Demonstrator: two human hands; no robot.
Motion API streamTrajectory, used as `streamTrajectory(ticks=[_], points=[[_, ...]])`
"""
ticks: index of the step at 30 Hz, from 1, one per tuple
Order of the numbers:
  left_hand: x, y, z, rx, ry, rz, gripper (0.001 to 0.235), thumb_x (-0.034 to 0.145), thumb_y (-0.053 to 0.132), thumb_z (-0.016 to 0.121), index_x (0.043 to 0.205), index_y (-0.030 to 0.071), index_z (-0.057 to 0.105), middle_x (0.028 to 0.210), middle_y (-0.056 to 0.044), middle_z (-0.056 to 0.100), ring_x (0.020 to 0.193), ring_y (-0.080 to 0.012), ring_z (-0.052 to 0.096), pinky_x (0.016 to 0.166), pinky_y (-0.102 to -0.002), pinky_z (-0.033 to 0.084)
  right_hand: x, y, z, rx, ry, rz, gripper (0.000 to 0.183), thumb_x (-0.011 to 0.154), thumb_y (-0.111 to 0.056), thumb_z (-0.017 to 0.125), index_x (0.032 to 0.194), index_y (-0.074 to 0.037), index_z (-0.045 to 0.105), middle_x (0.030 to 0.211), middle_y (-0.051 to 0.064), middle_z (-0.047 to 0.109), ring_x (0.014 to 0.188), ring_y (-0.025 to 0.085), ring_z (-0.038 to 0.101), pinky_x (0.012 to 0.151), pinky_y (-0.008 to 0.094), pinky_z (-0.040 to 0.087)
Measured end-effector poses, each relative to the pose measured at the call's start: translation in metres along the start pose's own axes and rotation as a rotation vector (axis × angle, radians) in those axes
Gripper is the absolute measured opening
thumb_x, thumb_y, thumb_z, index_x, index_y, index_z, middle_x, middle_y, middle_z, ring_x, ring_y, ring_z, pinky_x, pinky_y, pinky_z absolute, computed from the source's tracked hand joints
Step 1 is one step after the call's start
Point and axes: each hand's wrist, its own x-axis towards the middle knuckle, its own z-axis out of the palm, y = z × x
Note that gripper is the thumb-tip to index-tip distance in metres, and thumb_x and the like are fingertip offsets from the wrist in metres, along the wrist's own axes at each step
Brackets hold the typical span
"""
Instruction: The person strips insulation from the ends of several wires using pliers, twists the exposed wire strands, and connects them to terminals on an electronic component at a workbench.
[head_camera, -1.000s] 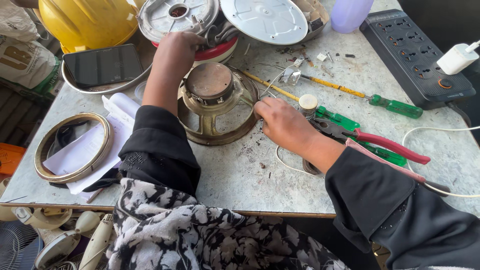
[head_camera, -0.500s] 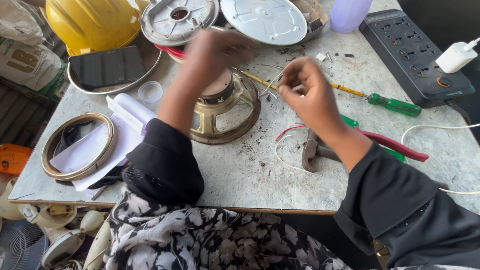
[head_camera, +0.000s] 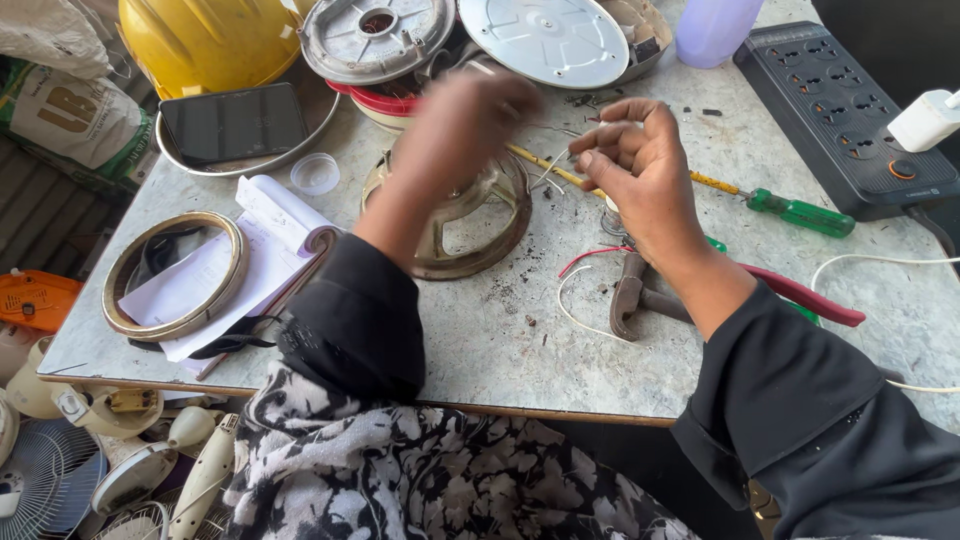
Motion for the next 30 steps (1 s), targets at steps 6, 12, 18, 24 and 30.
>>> streamTrajectory(ticks=[6,12,18,24,30], points=[[-0.017,-0.093,-0.042,0.399,0.35,-0.021,0.006,0.088,0.021,0.08,0.091,0.016,0.081,0.081,-0.007,0.074,0.072,-0.0273,0.072,0.063,-0.04,0.056,-0.002,0.006,0.004,-0.139,-0.036,-0.022,0.04,0.099,0.004,0.065,0.133,-0.006,0.046,0.112,0.007,0.066,0.098,0.01,0.064,0.079,0.026,0.057],[-0.013,-0.132,-0.013,0.521,0.209,0.057,0.008,0.085,0.013,0.073,0.09,0.017,0.078,0.088,-0.007,0.074,0.082,-0.0274,0.072,0.069,-0.04,0.057,-0.002,0.024,0.005,-0.205,-0.102,-0.011,0.037,0.097,0.001,0.067,0.131,-0.008,0.055,0.109,0.006,0.068,0.091,0.012,0.063,0.077,0.027,0.054],[-0.019,-0.164,-0.011,0.493,0.097,-0.029,0.018,0.079,0.005,0.069,0.092,0.016,0.076,0.095,-0.004,0.074,0.096,-0.0243,0.072,0.079,-0.038,0.059,-0.001,0.038,0.007,-0.379,-0.17,-0.051,0.035,0.113,-0.009,0.054,0.145,0.002,0.047,0.119,0.013,0.063,0.106,0.02,0.063,0.084,0.033,0.055],[-0.022,-0.166,-0.009,0.476,0.106,-0.083,0.022,0.084,0.002,0.064,0.093,0.016,0.077,0.101,-0.001,0.073,0.112,-0.022,0.064,0.087,-0.035,0.058,0.0,0.062,-0.016,-0.637,-0.248,-0.036,0.027,0.125,-0.017,0.049,0.122,0.008,0.059,0.11,0.021,0.065,0.097,0.024,0.067,0.09,0.036,0.056],[-0.012,-0.166,-0.004,0.526,0.06,0.022,0.016,0.085,0.007,0.065,0.092,0.013,0.078,0.125,-0.013,0.065,0.124,-0.0293,0.056,0.093,-0.033,0.056,0.002,0.068,-0.017,-0.685,-0.244,-0.025,0.027,0.126,-0.018,0.049,0.126,0.007,0.057,0.108,0.022,0.065,0.095,0.025,0.067,0.083,0.036,0.056]])
